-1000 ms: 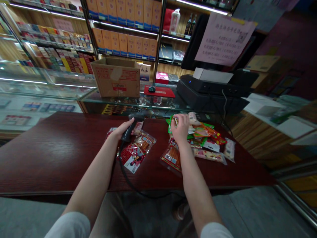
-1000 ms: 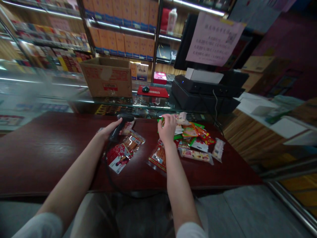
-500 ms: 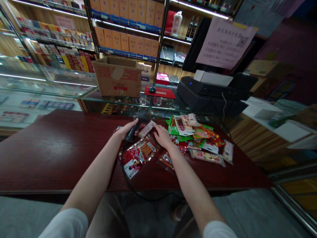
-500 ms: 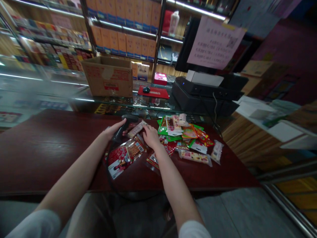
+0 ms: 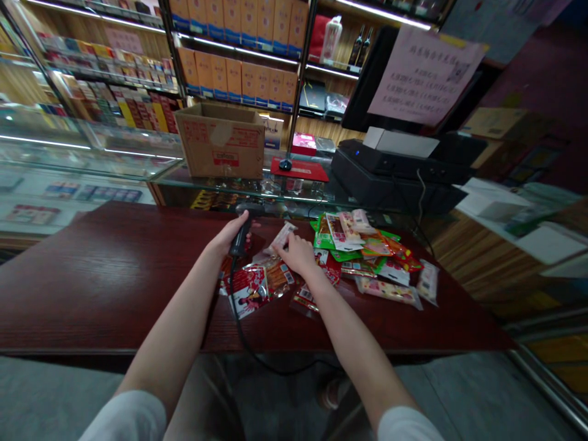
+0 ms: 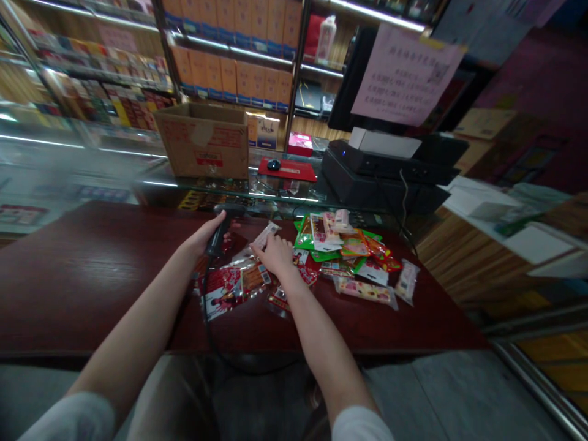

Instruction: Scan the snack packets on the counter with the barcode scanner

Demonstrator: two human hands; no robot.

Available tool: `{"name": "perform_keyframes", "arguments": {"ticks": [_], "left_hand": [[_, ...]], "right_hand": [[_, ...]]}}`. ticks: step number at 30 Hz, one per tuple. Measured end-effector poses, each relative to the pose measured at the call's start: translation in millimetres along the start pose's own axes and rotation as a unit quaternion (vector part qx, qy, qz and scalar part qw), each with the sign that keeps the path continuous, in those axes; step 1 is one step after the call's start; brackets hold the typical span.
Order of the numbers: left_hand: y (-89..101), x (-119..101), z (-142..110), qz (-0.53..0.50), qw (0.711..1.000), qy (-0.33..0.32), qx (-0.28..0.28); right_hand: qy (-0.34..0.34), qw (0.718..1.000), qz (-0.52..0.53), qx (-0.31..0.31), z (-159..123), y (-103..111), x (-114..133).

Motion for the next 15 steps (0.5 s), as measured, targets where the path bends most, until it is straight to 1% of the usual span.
{"name": "perform_keyframes", "arguments": {"ticks": [2,6,8,10,12,15], "left_hand": [[-3.2,0.9,-2.6,0.009,1.000,0.000,-0.001],[-7.2,2.0,-9.0,0.033,0.999,0.007,0.008],[-7.0,1.9,-9.8,0.039,0.999,0.006,0.016],[-6.1,2.1,-9.1,0.050,0.998,0.010,0.022],[-5.8,1.9,-8.4,0.056,0.998,0.010,0.024],[-7.6,-0.2,-10.7,0.048,0.998,-0.017,0.032]], "right_hand": [[-0.026,1.000,0.005,-0.006,1.5,-2.5,1.0],[-0.011,1.000,0.010,0.006,3.1,-7.4,6.7],[-0.024,1.000,0.019,-0.002,3.1,-7.6,5.8],[-0.032,0.998,0.040,-0.021,3.3,-6.6,1.8],[-0.025,0.997,0.062,-0.050,4.4,-4.4,-3.8],[0.002,0.991,0.060,-0.119,7.6,1.8,-11.2]]}}
Point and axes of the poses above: each hand's wrist, its own z-axis towards the middle knuckle, its own y-axis out of the back of the hand, x = y × z, the point moved 2 cm from there along z, towards the middle knuckle, and after that the axes turned 11 degrees about -x, right-handed, at the moved point
